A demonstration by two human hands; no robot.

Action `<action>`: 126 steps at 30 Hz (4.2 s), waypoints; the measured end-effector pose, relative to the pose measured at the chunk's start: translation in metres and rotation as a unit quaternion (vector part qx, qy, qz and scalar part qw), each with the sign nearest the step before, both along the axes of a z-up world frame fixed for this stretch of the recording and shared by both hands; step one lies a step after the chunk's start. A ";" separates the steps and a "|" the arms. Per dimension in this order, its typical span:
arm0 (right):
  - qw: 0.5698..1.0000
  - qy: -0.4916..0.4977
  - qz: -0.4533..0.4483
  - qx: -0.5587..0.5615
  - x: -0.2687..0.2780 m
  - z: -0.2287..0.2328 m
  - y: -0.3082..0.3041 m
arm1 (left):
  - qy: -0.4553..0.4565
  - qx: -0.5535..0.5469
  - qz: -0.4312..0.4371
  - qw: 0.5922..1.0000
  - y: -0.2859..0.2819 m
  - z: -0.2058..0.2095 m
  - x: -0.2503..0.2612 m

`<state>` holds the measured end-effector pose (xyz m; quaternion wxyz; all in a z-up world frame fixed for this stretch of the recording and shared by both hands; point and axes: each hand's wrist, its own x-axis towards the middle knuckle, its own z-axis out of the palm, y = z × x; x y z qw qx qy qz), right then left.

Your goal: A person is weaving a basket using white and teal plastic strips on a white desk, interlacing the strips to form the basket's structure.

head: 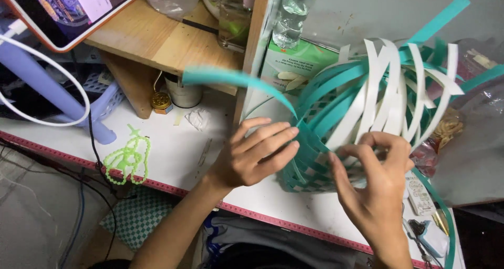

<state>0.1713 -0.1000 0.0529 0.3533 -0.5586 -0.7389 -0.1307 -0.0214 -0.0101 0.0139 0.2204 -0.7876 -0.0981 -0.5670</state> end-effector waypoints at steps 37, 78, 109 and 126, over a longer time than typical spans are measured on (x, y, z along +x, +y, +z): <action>0.969 0.066 -0.043 0.235 0.032 -0.038 -0.027 | 0.049 -0.066 -0.078 0.994 -0.016 -0.001 0.001; 0.983 0.082 -0.098 0.133 -0.034 -0.136 -0.063 | -0.314 -0.543 -0.134 0.767 0.095 -0.263 -0.047; 0.990 0.037 0.081 0.108 0.082 -0.193 -0.044 | -0.155 -0.535 -0.185 0.810 0.020 -0.065 0.027; 0.945 0.298 -0.093 -0.096 0.087 -0.108 -0.020 | -0.089 -0.369 -0.150 0.913 -0.033 -0.065 0.056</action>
